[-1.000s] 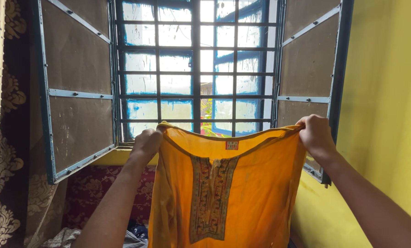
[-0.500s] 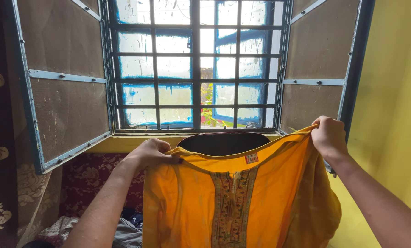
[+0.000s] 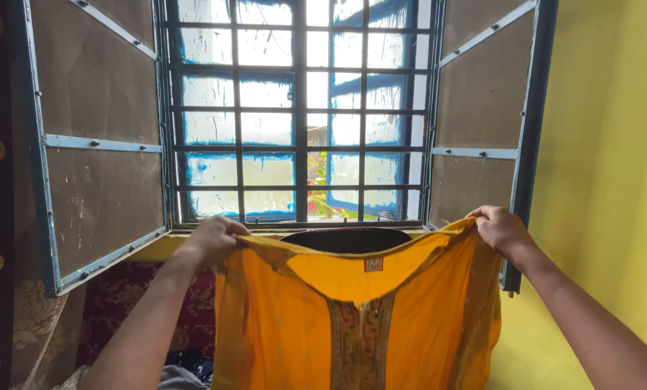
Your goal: The person folds a pink and white patterned cloth and a yellow patterned dress before placing them into a black suitcase.
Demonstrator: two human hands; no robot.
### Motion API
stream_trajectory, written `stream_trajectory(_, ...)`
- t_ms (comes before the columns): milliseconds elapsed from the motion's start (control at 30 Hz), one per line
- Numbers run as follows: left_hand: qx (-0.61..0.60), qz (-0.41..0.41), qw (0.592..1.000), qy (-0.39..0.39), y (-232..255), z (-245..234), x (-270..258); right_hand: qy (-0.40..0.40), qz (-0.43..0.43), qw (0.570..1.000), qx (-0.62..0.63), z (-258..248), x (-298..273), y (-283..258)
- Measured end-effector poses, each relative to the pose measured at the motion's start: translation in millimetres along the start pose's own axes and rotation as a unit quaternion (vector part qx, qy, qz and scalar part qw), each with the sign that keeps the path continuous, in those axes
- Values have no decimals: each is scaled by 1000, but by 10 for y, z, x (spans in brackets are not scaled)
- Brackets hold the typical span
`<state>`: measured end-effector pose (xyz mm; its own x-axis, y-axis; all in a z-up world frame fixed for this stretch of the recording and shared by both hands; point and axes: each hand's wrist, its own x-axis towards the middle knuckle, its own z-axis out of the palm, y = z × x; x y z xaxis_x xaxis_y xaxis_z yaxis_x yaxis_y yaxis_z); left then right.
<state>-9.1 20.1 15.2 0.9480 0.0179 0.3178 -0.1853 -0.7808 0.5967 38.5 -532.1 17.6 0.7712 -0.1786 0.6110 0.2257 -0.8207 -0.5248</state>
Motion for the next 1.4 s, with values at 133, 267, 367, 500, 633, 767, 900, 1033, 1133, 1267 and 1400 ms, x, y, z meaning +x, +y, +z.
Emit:
stream_trajectory(133,-234,42,959,156,412,-674,134,69,22,985,157,-600,87,-578)
stream_trajectory(267,-280,139,932,184,566,-767,149,40,44,960,272,-725,58,-872)
stream_trajectory(367,-109,118,962,221,584,-669,88,-49,74,969,229,-572,-23,-860)
stream_trajectory(500,-223,148,935,231,861,-999,-89,-102,24,934,342,-801,155,-987)
stream_trajectory(633,-234,211,923,219,1119,-1381,-484,-145,-24,945,291,-1213,84,-1091)
stream_trajectory(767,-183,160,952,185,1188,-1478,-763,-120,-19,988,99,-1368,-155,-1175)
stream_trajectory(900,-111,162,956,217,1213,-1556,-716,-64,-32,986,150,-1518,-158,-1325)
stream_trajectory(1033,-60,195,945,254,1296,-1592,-531,-31,-20,974,223,-1620,-168,-1417)
stream_trajectory(1133,-58,196,948,242,1328,-1571,-566,-21,-45,969,240,-1658,-248,-1443)
stream_trajectory(1267,-48,107,966,232,1446,-1578,-621,-19,-24,972,233,-1750,-397,-1572)
stream_trajectory(1400,-24,138,958,252,1411,-1450,-511,-19,-27,972,232,-1753,-437,-1683)
